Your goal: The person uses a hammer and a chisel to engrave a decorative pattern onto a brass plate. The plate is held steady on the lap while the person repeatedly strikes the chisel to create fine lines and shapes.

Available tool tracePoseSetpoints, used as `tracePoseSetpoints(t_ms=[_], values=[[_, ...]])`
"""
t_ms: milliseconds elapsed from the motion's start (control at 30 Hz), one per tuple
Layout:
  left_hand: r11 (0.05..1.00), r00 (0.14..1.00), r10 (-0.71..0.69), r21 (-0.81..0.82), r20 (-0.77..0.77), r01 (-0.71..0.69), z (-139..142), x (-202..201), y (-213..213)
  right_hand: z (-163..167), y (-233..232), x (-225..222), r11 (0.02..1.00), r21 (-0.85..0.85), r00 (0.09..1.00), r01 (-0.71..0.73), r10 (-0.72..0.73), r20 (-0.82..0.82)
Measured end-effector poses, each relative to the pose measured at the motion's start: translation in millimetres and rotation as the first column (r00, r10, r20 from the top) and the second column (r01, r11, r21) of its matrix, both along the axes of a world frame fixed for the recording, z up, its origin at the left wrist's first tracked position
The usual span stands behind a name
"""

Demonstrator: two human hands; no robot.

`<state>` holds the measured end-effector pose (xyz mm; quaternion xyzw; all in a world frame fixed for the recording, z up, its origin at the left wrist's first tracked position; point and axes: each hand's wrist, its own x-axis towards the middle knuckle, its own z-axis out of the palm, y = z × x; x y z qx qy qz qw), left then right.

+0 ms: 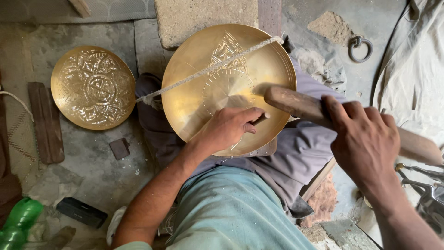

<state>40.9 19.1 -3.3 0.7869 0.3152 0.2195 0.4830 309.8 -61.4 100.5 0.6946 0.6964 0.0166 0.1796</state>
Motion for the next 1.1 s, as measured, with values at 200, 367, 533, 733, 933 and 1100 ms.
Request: tracePoseSetpoints(t_ms=[200,367,533,733,933,1100], values=[[0.997,0.996,-0.071,-0.031,-0.049,0.070,8.6,0.1,7.7,-22.9,-46.0,-9.1,0.933,0.191,0.764,0.305,-0.121,-0.634],[0.993,0.990,-0.111,-0.058,-0.088,0.106,15.9,1.2,7.3,-33.2,-63.6,-20.9,0.902,0.202,0.757,0.381,-0.179,-0.628],[0.990,0.975,-0.137,-0.004,-0.175,0.138,22.1,1.2,7.7,-39.5,-69.8,-20.7,0.963,0.176,0.931,0.202,-0.133,-0.339],[0.999,0.993,-0.036,-0.016,-0.116,0.035,22.4,-0.9,-0.1,-32.7,-56.8,-11.6,0.981,0.180,0.964,0.075,-0.025,-0.263],[0.915,0.930,0.356,-0.241,0.095,-0.325,17.1,-11.4,-23.9,-6.0,-20.2,-11.7,0.984,0.125,0.926,0.126,-0.071,-0.370],[0.910,0.917,0.388,-0.193,0.093,-0.366,6.8,-13.5,-33.5,11.1,12.6,-14.8,0.943,0.155,0.946,-0.295,0.266,0.188]])
